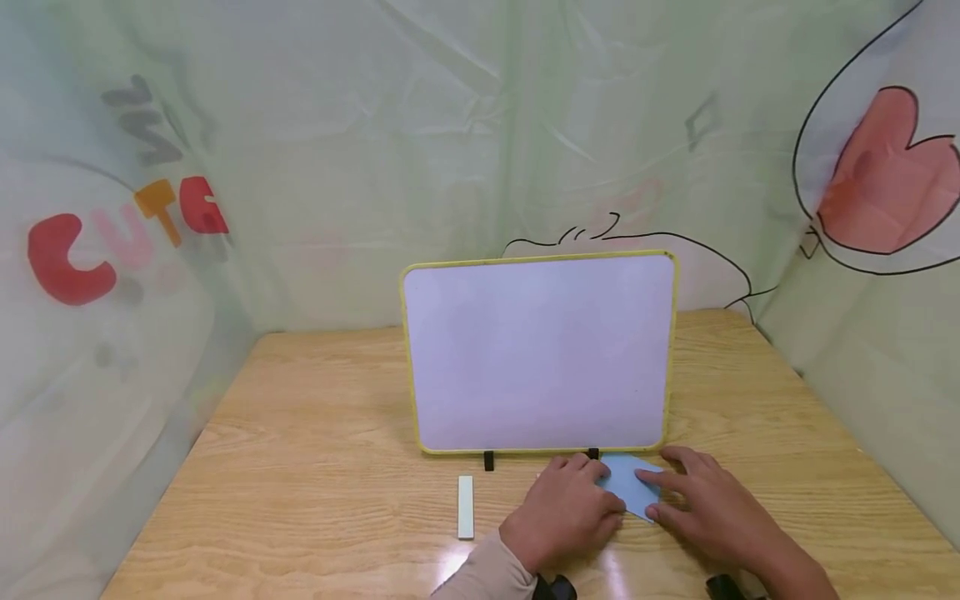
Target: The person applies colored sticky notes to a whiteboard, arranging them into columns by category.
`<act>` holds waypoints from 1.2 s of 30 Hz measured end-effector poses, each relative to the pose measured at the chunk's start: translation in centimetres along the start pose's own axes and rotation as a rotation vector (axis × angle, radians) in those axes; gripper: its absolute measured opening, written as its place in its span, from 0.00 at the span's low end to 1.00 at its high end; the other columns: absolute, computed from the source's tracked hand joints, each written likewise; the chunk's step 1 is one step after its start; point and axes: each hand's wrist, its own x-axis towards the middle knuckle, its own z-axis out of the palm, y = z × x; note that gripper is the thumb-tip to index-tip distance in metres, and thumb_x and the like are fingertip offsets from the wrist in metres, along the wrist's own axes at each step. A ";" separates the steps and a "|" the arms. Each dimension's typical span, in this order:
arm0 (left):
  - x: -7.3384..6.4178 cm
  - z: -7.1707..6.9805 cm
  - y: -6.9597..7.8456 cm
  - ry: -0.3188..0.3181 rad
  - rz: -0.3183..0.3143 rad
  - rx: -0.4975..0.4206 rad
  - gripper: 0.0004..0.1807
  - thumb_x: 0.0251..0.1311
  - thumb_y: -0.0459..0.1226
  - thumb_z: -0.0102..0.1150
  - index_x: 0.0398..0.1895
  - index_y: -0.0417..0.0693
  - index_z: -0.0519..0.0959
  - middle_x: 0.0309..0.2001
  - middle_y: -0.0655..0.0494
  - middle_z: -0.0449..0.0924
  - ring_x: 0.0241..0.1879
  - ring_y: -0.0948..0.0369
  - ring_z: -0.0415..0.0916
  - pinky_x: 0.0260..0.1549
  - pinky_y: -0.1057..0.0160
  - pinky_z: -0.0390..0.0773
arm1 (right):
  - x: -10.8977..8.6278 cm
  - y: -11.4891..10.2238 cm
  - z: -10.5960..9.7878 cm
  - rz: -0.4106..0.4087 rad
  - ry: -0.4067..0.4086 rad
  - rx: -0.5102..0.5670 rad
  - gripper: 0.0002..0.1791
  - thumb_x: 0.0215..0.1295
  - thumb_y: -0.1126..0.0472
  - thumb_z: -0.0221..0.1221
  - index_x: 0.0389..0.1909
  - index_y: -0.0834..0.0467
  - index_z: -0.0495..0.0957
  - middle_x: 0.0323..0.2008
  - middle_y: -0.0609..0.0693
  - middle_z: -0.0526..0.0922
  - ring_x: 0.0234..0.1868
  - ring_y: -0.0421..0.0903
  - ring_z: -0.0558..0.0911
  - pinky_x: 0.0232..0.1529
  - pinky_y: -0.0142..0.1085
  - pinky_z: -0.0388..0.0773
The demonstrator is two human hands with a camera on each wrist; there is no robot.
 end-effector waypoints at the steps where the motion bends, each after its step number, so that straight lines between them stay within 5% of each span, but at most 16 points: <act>1: 0.0 0.0 0.0 -0.005 0.001 -0.001 0.14 0.73 0.53 0.49 0.48 0.80 0.85 0.54 0.66 0.79 0.56 0.66 0.71 0.52 0.63 0.73 | 0.0 0.0 0.0 -0.007 0.006 0.000 0.29 0.55 0.41 0.71 0.55 0.51 0.85 0.57 0.62 0.75 0.56 0.63 0.75 0.50 0.59 0.72; 11: 0.0 0.3 0.0 -0.040 0.011 -0.007 0.15 0.74 0.54 0.47 0.53 0.82 0.83 0.55 0.68 0.77 0.55 0.67 0.70 0.52 0.63 0.72 | 0.0 0.2 -0.2 0.013 -0.013 0.038 0.29 0.54 0.37 0.70 0.53 0.50 0.86 0.59 0.61 0.75 0.57 0.63 0.74 0.52 0.60 0.71; 19: 0.1 0.5 -0.1 -0.037 -0.011 -0.027 0.15 0.74 0.54 0.47 0.54 0.75 0.82 0.52 0.71 0.77 0.53 0.68 0.72 0.52 0.63 0.73 | -0.1 0.6 -0.4 -0.030 0.034 0.150 0.05 0.61 0.53 0.70 0.37 0.44 0.90 0.57 0.62 0.78 0.56 0.64 0.76 0.50 0.60 0.73; 27: 0.4 0.5 -0.1 -0.032 -0.037 -0.050 0.13 0.73 0.55 0.49 0.45 0.74 0.84 0.49 0.74 0.78 0.50 0.68 0.72 0.49 0.64 0.72 | 0.3 0.9 -0.3 -0.079 0.114 0.116 0.04 0.63 0.60 0.68 0.36 0.47 0.87 0.52 0.53 0.83 0.52 0.58 0.81 0.47 0.54 0.77; 36: 0.5 0.8 -0.1 0.014 -0.044 -0.050 0.14 0.71 0.58 0.50 0.43 0.73 0.86 0.45 0.75 0.79 0.47 0.70 0.74 0.49 0.65 0.72 | 0.6 0.7 0.0 -0.086 0.177 0.191 0.07 0.62 0.61 0.68 0.32 0.43 0.84 0.47 0.44 0.81 0.47 0.45 0.81 0.44 0.25 0.74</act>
